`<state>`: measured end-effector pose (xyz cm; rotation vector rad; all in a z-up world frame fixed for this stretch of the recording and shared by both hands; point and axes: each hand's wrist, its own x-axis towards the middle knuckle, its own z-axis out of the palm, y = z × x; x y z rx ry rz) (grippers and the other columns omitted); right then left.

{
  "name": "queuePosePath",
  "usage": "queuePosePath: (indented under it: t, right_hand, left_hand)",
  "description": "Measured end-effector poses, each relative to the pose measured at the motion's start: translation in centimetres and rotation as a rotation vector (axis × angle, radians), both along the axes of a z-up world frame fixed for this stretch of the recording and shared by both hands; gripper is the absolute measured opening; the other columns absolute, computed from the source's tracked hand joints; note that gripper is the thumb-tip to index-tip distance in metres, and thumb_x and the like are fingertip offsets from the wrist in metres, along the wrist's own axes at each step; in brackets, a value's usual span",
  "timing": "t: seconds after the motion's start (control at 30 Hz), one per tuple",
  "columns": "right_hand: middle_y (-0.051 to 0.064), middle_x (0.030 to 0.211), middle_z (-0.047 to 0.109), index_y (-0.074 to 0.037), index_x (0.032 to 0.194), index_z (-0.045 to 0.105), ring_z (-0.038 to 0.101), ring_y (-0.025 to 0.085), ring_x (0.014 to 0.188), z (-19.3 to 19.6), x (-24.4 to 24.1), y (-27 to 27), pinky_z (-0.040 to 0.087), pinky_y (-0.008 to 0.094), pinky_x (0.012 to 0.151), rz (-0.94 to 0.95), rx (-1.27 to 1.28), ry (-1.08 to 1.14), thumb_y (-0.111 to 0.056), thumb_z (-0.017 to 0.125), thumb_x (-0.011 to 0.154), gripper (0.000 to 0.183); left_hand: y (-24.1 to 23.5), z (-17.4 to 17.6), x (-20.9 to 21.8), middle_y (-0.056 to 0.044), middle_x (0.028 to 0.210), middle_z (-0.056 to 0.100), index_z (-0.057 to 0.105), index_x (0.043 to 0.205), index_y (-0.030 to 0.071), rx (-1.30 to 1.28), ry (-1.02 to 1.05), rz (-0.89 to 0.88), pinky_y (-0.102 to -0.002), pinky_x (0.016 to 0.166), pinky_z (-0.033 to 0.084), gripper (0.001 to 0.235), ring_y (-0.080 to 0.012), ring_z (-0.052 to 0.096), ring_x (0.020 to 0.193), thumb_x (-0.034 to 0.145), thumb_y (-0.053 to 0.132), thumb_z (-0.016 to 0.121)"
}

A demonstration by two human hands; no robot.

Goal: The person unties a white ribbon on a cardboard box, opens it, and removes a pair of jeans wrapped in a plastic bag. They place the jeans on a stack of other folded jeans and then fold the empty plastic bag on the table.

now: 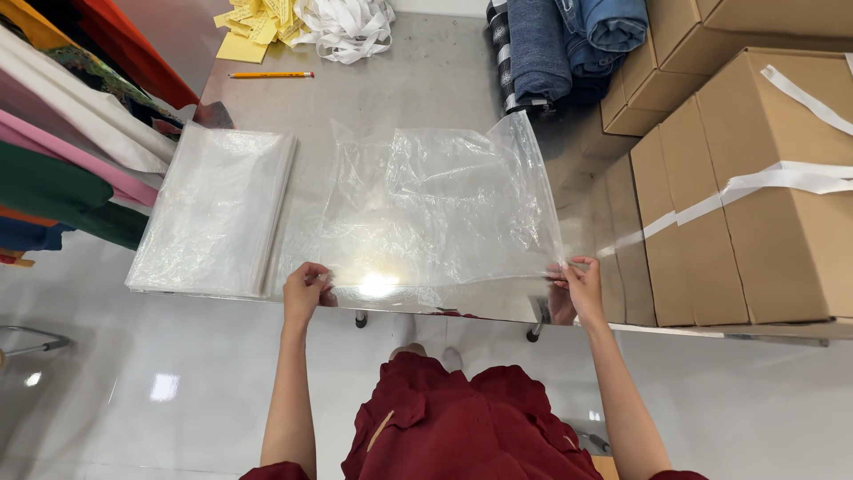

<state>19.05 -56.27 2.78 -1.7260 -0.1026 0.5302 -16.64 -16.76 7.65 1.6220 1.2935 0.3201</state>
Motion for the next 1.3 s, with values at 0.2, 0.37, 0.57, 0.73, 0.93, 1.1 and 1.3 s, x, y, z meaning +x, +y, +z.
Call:
queuePosePath:
  t: [0.2,0.37,0.57,0.73,0.93,1.1,1.3]
  right_hand:
    - [0.014,0.11,0.072,-0.009,0.118,0.05,0.071,0.015,0.086,-0.5,1.4,-0.7,0.056,0.016,0.069,0.048,0.032,-0.005,-0.006,0.053,0.104,0.015]
    - [0.014,0.111,0.068,-0.008,0.129,0.044,0.07,0.017,0.088,1.1,1.4,-0.5,0.06,0.022,0.08,-0.018,0.057,0.1,-0.007,0.058,0.101,0.032]
    - [0.022,0.108,0.07,0.007,0.125,0.054,0.074,0.027,0.092,5.8,-0.6,0.9,0.06,0.034,0.084,0.203,-0.033,0.316,-0.011,0.063,0.098,0.033]
    - [0.015,0.092,0.075,0.002,0.097,0.07,0.077,0.024,0.081,7.8,-1.9,3.6,0.062,0.033,0.077,0.372,-0.133,0.287,-0.019,0.069,0.096,0.021]
    - [0.002,0.089,0.071,-0.004,0.101,0.077,0.06,0.009,0.072,7.6,-4.0,5.4,0.046,0.019,0.057,0.353,-0.068,0.271,-0.021,0.071,0.094,0.02]
    - [0.007,0.079,0.066,-0.002,0.094,0.076,0.059,0.015,0.062,4.0,-4.8,6.1,0.042,0.021,0.046,0.399,-0.077,0.218,-0.028,0.064,0.101,0.029]
    - [0.003,0.068,0.052,-0.006,0.084,0.065,0.053,0.014,0.06,6.0,-6.9,4.7,0.041,0.023,0.05,0.528,-0.113,0.133,-0.027,0.051,0.105,0.033]
  left_hand:
    - [1.8,2.3,-1.0,-0.009,0.08,0.058,0.069,0.132,0.013,-0.168,-0.295,-0.041,-0.025,0.076,0.051,0.044,-0.0137,0.058,0.074,0.094,-0.006,0.059]
    - [0.2,8.2,-0.6,-0.01,0.145,0.049,0.057,0.139,0.001,-0.199,-0.404,-0.17,-0.027,0.083,0.057,0.053,-0.0099,0.048,0.081,0.09,-0.015,0.049]
    - [-1.6,7.7,1.9,-0.023,0.147,0.031,0.012,0.161,0.016,-0.377,-0.609,0.139,-0.054,0.111,0.043,0.071,-0.0336,0.044,0.124,0.103,0.018,0.054]
    - [-3.5,0.5,6.5,-0.028,0.162,0.022,-0.015,0.159,0.023,-0.413,-0.864,0.612,-0.065,0.113,0.038,0.09,-0.0466,0.045,0.141,0.106,0.023,0.058]
    - [-8.8,-5.6,12.9,-0.025,0.134,0.053,0.004,0.155,0.018,-0.65,-0.797,0.652,-0.067,0.104,0.042,0.091,-0.0396,0.058,0.123,0.096,0.012,0.073]
    - [-19.5,-2.3,16.8,-0.01,0.108,0.065,0.056,0.113,0.006,-1.111,-0.753,-0.035,-0.046,0.093,0.061,0.029,-0.0297,0.071,0.106,0.095,0.021,0.073]
    - [-21.4,-0.2,18.2,-0.007,0.083,0.062,0.064,0.097,0.003,-0.773,-0.515,-0.083,-0.032,0.072,0.067,0.025,-0.0178,0.072,0.077,0.097,0.028,0.07]
